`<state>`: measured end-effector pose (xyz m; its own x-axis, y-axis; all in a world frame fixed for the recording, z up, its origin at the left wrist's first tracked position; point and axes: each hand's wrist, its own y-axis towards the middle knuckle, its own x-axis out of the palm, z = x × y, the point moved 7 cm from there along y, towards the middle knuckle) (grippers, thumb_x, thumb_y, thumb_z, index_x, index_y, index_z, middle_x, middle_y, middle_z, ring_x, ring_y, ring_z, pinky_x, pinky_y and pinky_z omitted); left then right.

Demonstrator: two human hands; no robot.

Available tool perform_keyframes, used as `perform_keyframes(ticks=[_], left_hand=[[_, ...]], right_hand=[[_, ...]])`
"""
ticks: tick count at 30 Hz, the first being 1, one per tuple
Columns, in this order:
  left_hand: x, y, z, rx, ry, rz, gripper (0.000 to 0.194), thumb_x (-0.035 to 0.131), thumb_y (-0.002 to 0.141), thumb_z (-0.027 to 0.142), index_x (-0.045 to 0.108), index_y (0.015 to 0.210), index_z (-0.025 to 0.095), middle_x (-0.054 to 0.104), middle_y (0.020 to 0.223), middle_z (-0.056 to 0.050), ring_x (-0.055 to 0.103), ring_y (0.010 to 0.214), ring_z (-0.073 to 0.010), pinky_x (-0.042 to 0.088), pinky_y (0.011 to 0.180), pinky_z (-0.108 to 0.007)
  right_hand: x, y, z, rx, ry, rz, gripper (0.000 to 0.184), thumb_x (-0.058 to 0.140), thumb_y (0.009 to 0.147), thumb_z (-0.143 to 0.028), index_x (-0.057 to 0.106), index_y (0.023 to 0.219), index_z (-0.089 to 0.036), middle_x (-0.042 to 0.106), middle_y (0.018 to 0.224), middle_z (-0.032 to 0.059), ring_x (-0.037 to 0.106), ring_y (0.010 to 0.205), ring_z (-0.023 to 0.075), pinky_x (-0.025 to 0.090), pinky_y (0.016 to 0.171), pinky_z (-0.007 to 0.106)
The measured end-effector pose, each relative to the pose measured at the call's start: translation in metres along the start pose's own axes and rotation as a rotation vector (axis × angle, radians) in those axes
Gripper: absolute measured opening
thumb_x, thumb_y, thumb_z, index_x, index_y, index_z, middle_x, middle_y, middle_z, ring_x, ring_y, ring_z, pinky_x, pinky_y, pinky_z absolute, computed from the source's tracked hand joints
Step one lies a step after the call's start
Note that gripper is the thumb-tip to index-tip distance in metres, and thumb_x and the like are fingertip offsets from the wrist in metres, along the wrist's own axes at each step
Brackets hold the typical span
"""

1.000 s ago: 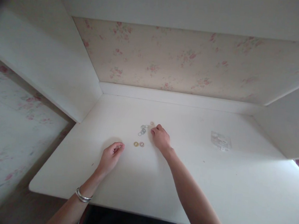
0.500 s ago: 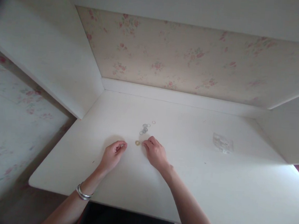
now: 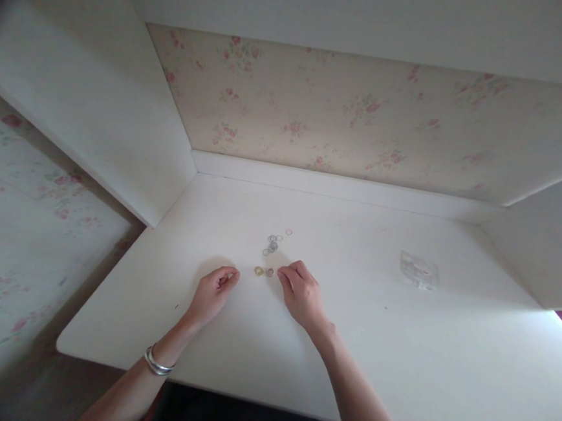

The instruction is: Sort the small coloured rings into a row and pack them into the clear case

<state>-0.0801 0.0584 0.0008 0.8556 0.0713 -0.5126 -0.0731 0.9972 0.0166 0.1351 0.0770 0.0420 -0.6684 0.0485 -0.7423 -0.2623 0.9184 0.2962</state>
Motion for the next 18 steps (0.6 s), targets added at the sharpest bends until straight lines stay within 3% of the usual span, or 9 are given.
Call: perform_keyframes(ticks=[4, 8, 13, 18], left_hand=[[0.002, 0.010, 0.008, 0.019, 0.042, -0.031, 0.031, 0.046, 0.086, 0.042, 0.065, 0.089, 0.017, 0.055, 0.060, 0.002, 0.049, 0.054, -0.0116, 0.038, 0.053, -0.022], [0.017, 0.036, 0.041, 0.188, 0.159, -0.073, 0.025, 0.047, 0.087, 0.034, 0.065, 0.088, 0.018, 0.062, 0.074, -0.001, 0.054, 0.064, -0.0123, 0.041, 0.063, -0.023], [0.058, 0.079, 0.083, 0.384, 0.404, -0.148, 0.021, 0.045, 0.089, 0.027, 0.065, 0.091, 0.020, 0.062, 0.087, -0.003, 0.057, 0.077, -0.0140, 0.043, 0.073, -0.024], [0.100, 0.120, 0.098, 0.453, 0.666, -0.216, 0.023, 0.042, 0.091, 0.026, 0.064, 0.096, 0.021, 0.058, 0.099, -0.005, 0.057, 0.086, -0.0158, 0.043, 0.075, -0.026]], right_hand=[[-0.017, -0.025, 0.022, 0.156, 0.080, 0.150, 0.028, 0.044, 0.092, -0.038, 0.066, 0.089, -0.021, 0.056, 0.085, 0.0047, 0.055, 0.072, 0.0145, 0.045, 0.065, 0.026], [-0.015, -0.055, 0.043, 0.302, 0.143, 0.207, 0.030, 0.045, 0.090, -0.041, 0.066, 0.089, -0.020, 0.055, 0.081, 0.0033, 0.051, 0.062, 0.0124, 0.043, 0.056, 0.024], [-0.011, -0.065, 0.053, 0.367, 0.175, 0.244, 0.032, 0.044, 0.090, -0.044, 0.067, 0.090, -0.021, 0.054, 0.081, 0.0032, 0.050, 0.060, 0.0123, 0.042, 0.054, 0.024], [-0.013, -0.056, 0.055, 0.371, 0.171, 0.229, 0.033, 0.043, 0.090, -0.043, 0.067, 0.089, -0.021, 0.056, 0.082, 0.0030, 0.051, 0.059, 0.0113, 0.042, 0.056, 0.024]])
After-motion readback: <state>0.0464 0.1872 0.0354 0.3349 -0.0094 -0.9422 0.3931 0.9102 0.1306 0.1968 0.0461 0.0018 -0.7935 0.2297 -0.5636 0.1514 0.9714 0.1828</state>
